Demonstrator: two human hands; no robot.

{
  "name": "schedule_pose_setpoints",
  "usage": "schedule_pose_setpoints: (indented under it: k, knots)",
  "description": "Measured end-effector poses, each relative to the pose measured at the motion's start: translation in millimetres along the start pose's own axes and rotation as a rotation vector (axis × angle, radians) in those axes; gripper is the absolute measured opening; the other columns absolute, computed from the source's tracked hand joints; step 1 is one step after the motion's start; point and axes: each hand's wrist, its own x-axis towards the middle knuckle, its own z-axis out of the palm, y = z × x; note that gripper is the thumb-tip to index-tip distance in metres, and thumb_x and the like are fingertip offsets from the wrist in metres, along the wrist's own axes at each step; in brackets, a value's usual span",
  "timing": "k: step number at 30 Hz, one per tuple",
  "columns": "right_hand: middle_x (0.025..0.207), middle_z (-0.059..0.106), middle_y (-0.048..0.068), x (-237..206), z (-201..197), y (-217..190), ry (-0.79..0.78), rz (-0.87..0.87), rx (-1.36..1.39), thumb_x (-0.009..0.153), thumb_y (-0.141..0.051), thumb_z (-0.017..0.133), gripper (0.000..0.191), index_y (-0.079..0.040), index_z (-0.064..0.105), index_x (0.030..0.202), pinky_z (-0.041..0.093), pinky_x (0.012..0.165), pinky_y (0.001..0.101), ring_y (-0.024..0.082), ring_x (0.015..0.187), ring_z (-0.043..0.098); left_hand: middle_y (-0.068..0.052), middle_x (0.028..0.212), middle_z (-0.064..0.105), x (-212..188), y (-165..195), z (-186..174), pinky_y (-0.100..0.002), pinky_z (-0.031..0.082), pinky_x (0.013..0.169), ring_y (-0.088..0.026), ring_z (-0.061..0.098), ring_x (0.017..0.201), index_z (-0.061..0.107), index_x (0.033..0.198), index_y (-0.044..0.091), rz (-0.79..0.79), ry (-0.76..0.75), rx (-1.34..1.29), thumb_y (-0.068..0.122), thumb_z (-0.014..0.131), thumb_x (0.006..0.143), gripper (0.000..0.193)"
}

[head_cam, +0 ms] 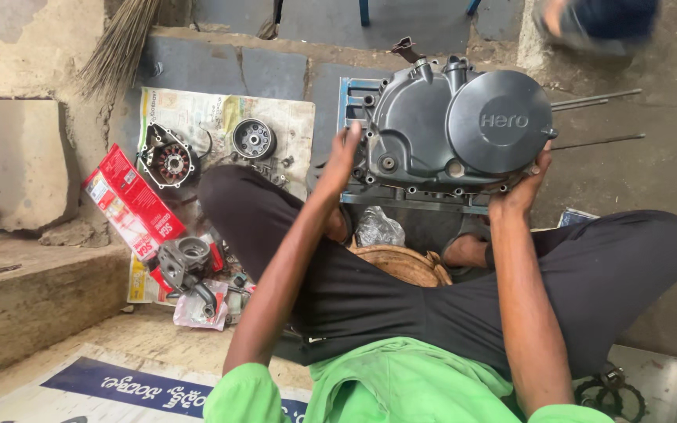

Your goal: The person sits on the ground and works on a motorcycle engine block. They remove the side cover, inspect the internal clutch assembly, and handle various small parts and tools laid out on the floor.

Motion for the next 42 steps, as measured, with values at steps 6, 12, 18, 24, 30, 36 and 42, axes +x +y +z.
schedule_pose_setpoints:
  k: [6,12,18,24,30,36,42]
  knots:
    - [0.149,0.056,0.003,2.2,0.5,3.1,0.064,0.003,0.01,0.1,-0.058,0.048,0.064,-0.015,0.052,0.147,0.048,0.117,0.0412,0.023,0.138,0.055,-0.032,0.163,0.011,-32.4,-59.6,20.9,-0.061,0.028,0.12,-0.052,0.026,0.147,-0.003,0.163,0.014,-0.091,-0.116,-0.458,0.075,0.062,0.078,0.123]
    - [0.145,0.059,0.003,1.8,10.5,-1.5,0.013,-0.032,0.036,0.102,-0.055,0.052,0.06,-0.012,0.055,0.144,0.048,0.116,0.0401,0.023,0.136,0.057,-0.029,0.162,0.024,-28.1,-67.5,15.3,-0.061,0.029,0.113,-0.044,0.031,0.145,0.0,0.163,0.028,0.037,-0.212,-0.591,0.055,0.079,0.075,0.122]
    - [0.142,0.061,0.005,-4.5,25.5,-8.0,0.002,-0.042,0.015,0.1,-0.056,0.054,0.061,-0.011,0.057,0.142,0.049,0.113,0.04,0.023,0.132,0.059,-0.018,0.146,0.046,-26.9,-70.0,22.5,-0.055,0.042,0.101,-0.03,0.054,0.119,0.008,0.163,0.028,0.099,-0.155,-0.571,0.045,0.08,0.076,0.114]
    - [0.136,0.062,0.0,-14.3,29.0,-18.8,0.101,0.042,-0.071,0.097,-0.06,0.054,0.061,-0.016,0.058,0.139,0.051,0.103,0.0365,0.019,0.126,0.059,-0.014,0.126,0.057,-24.9,-70.2,37.5,-0.04,0.044,0.092,-0.02,0.057,0.105,0.02,0.161,0.026,0.187,-0.023,-0.699,0.035,0.079,0.077,0.104]
    - [0.127,0.063,0.003,-9.1,28.1,-21.8,0.201,0.071,-0.074,0.095,-0.054,0.06,0.054,-0.016,0.061,0.132,0.053,0.09,0.039,0.022,0.115,0.061,-0.009,0.124,0.06,-28.9,-65.3,41.1,-0.034,0.046,0.089,-0.019,0.06,0.107,0.025,0.156,0.025,0.175,-0.012,-0.67,0.035,0.074,0.078,0.093]
    - [0.134,0.06,0.005,-12.2,32.5,-21.8,0.258,-0.076,-0.141,0.097,-0.049,0.064,0.053,-0.01,0.061,0.132,0.05,0.1,0.0376,0.022,0.123,0.058,-0.014,0.128,0.059,-32.3,-64.2,41.6,-0.043,0.049,0.09,-0.024,0.059,0.11,0.024,0.156,0.022,0.184,-0.033,-0.709,0.036,0.074,0.08,0.093]
    - [0.134,0.055,0.002,-15.1,25.7,-24.7,0.34,0.149,-0.177,0.085,-0.055,0.059,0.066,-0.02,0.049,0.139,0.044,0.097,0.047,0.024,0.123,0.052,-0.012,0.141,0.052,-32.6,-63.8,40.3,-0.035,0.053,0.086,-0.021,0.057,0.121,0.017,0.159,0.026,0.149,-0.04,-0.681,0.04,0.073,0.081,0.097]
